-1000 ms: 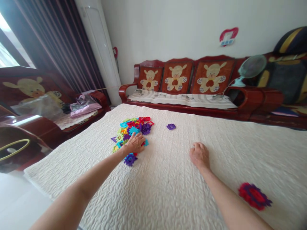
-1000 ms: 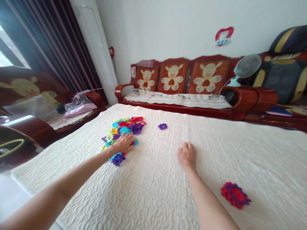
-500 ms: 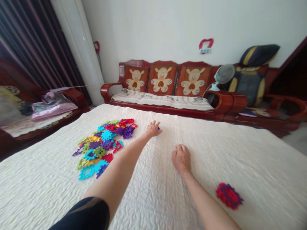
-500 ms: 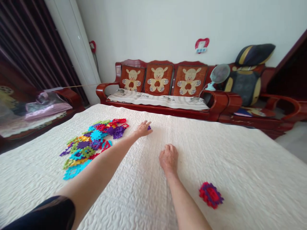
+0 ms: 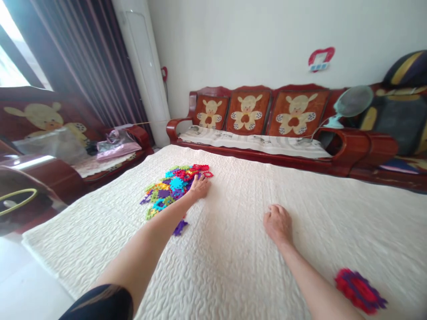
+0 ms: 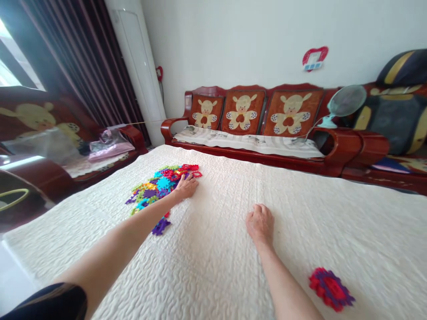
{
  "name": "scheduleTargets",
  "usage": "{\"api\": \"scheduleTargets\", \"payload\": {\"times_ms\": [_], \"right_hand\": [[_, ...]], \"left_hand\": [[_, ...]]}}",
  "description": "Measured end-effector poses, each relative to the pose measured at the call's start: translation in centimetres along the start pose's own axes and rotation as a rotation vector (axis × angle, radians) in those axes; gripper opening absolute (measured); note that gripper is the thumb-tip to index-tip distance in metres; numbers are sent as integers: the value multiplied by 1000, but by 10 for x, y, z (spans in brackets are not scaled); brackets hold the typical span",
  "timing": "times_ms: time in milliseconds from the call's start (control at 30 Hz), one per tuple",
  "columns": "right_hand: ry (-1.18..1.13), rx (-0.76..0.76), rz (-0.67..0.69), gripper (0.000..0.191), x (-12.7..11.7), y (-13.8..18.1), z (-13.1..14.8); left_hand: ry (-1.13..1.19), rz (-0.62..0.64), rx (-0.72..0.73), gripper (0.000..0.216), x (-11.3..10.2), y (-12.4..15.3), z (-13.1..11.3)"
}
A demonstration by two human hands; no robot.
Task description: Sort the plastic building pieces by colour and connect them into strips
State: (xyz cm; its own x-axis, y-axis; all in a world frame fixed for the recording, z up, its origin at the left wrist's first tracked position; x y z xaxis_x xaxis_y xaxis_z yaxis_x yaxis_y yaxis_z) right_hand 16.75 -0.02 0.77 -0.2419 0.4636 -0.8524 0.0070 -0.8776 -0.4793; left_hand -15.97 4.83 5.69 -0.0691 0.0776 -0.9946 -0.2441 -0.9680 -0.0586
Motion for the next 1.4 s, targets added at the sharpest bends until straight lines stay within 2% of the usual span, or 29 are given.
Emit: {"api": "scheduleTargets", "payload": {"times_ms": [133, 200, 267, 367, 467, 567, 633, 767, 900, 1000, 1067, 1233, 1333, 1400], "right_hand": [[30, 27, 165, 31, -3, -6, 1], [50, 15, 266, 31, -11, -3, 4], [65, -14, 284, 31, -24, 10, 7], [46, -85, 199, 34, -48, 47, 10], [3, -125, 180, 35, -63, 95, 9], [-15, -93, 213, 36, -68, 132, 8], [-18, -72, 211, 38, -71, 144, 11], [-26, -57, 169, 38, -75, 146, 17], [-52, -40, 151, 36, -78, 144, 19], [-88, -23, 164, 36, -84, 146, 22], [-118, -15, 171, 35, -88, 146, 24], [-182, 17, 166, 34, -86, 147, 27], [-219, 4, 152, 36, -93, 147, 27], [-210, -23, 109, 42, -106, 143, 22]], "left_hand": [[-32, 8, -85, 33, -14, 34, 33], [-28, -2, -120, 32, -24, 48, 37], [-15, -24, -131, 31, -33, 64, 33], [25, -40, -96, 32, -34, 100, 18], [71, -20, -27, 38, -19, 143, 4], [117, -61, 61, 38, -5, 176, 9], [127, -112, 105, 39, -3, 185, 22], [84, -177, 56, 34, -15, 179, 44], [73, -196, 7, 35, -20, 158, 30], [116, -168, 66, 32, -12, 146, 11], [150, -146, 94, 29, -6, 140, 9], [172, -199, -33, 31, 4, 124, 26], [195, -226, -30, 31, 13, 125, 15], [220, -232, -5, 33, 20, 129, 2]]}}
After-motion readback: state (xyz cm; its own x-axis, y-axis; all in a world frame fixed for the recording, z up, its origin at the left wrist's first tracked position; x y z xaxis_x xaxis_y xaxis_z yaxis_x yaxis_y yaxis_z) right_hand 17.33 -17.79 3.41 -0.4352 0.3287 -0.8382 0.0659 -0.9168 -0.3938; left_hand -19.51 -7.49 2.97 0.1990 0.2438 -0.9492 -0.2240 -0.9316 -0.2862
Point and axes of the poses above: each hand's wrist, its own y-axis away from the middle knuckle, its own x-axis out of the palm, z = x × y, the point moved 4 cm from there along -y, towards the middle knuckle, and after that the axes turned 2 degrees about z, right-handed, at the moved point
